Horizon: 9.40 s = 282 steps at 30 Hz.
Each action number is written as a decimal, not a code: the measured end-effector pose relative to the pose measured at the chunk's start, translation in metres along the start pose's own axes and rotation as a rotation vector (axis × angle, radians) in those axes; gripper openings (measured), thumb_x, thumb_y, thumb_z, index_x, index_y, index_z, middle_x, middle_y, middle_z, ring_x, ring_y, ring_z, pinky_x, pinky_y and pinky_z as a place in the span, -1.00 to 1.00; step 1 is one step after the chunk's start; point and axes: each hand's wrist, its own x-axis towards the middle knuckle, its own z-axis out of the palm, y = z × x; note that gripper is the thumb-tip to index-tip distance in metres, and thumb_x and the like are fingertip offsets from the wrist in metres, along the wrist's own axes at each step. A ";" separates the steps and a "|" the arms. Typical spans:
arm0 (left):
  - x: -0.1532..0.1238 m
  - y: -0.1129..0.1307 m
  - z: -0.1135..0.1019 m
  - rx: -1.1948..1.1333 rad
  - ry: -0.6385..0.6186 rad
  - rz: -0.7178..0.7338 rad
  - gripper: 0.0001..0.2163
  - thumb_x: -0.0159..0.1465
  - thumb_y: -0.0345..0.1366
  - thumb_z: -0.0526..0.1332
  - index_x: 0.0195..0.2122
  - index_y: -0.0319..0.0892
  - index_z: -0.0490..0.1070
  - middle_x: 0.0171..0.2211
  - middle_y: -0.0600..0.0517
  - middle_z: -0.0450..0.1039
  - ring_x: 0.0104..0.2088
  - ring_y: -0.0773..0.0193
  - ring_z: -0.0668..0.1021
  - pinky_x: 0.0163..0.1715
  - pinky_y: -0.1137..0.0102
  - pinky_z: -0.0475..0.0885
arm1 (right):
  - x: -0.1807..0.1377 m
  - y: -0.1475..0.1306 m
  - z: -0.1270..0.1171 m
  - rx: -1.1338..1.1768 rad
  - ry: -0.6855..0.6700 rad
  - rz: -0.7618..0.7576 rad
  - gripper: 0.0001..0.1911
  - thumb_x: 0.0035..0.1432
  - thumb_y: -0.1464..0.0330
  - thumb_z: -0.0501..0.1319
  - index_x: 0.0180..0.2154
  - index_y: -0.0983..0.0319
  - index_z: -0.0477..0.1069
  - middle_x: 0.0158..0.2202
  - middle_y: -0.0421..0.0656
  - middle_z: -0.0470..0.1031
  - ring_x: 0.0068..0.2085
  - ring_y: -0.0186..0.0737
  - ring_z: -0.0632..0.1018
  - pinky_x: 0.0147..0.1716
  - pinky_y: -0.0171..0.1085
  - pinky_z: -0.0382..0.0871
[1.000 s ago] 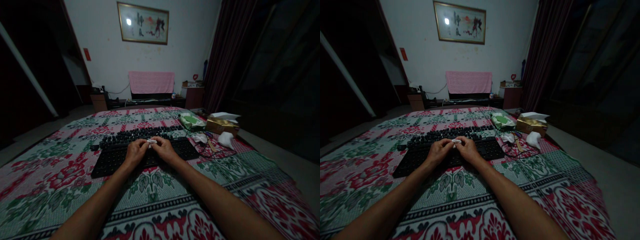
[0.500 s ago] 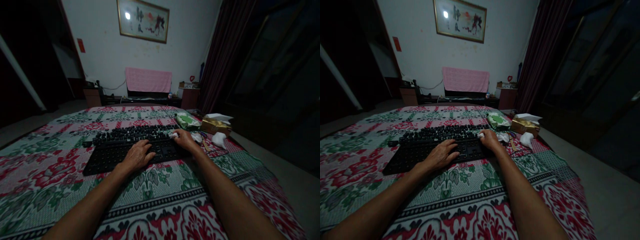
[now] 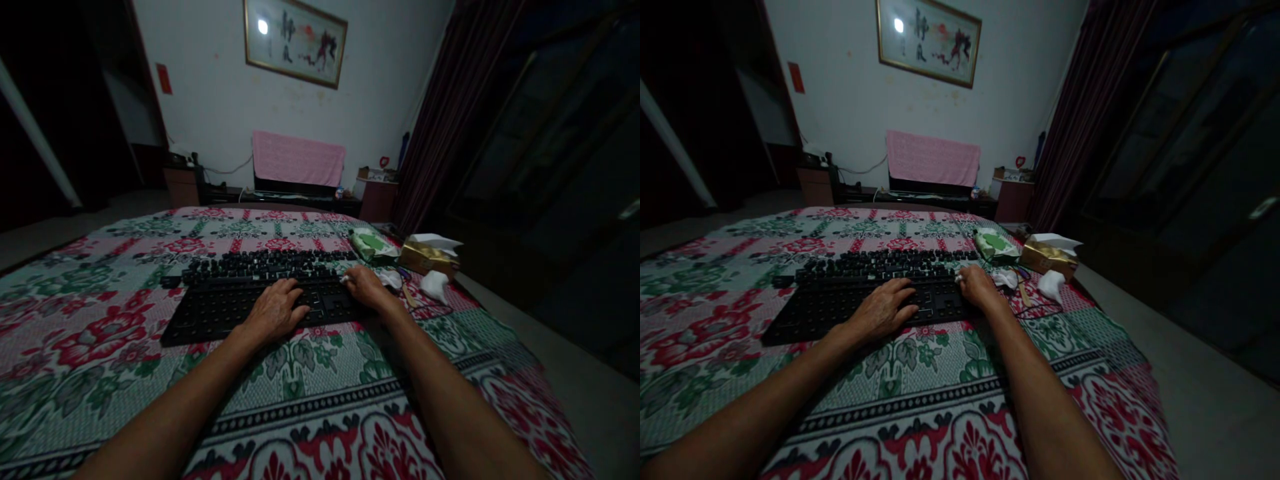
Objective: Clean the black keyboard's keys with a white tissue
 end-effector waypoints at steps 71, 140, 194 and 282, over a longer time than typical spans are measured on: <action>0.001 0.000 0.001 -0.021 0.003 -0.024 -0.62 0.23 -0.07 0.02 -0.06 -0.18 0.39 0.10 -0.09 0.25 0.10 0.09 0.29 0.10 0.22 0.21 | -0.009 0.030 0.026 0.281 0.268 -0.145 -0.76 0.06 0.44 0.00 -0.31 0.25 0.43 -0.34 -0.11 0.37 -0.26 -0.22 0.40 -0.22 -0.29 0.24; 0.001 -0.003 0.005 -0.012 0.016 -0.007 -0.61 0.23 -0.06 0.03 -0.05 -0.19 0.38 0.11 -0.10 0.24 0.11 0.10 0.28 0.12 0.22 0.19 | -0.015 0.028 0.009 0.173 0.287 -0.150 -0.75 0.00 0.49 0.04 -0.26 0.28 0.41 -0.31 -0.10 0.38 -0.25 -0.21 0.38 -0.24 -0.30 0.21; 0.001 -0.002 0.003 0.013 0.009 -0.007 -0.60 0.24 -0.05 0.01 -0.05 -0.18 0.38 0.11 -0.09 0.23 0.11 0.10 0.27 0.12 0.23 0.18 | -0.013 0.013 0.000 -0.023 0.025 -0.203 -0.80 0.07 0.47 0.05 -0.26 0.25 0.40 -0.29 -0.07 0.35 -0.33 -0.24 0.39 -0.36 -0.33 0.17; 0.002 -0.004 0.005 0.029 0.021 0.009 -0.61 0.24 -0.06 0.01 -0.06 -0.18 0.38 0.10 -0.10 0.25 0.10 0.10 0.30 0.07 0.22 0.24 | -0.017 0.044 0.007 0.037 0.229 0.082 -0.81 0.03 0.42 0.08 -0.35 0.29 0.45 -0.39 -0.09 0.41 -0.35 -0.24 0.39 -0.36 -0.34 0.16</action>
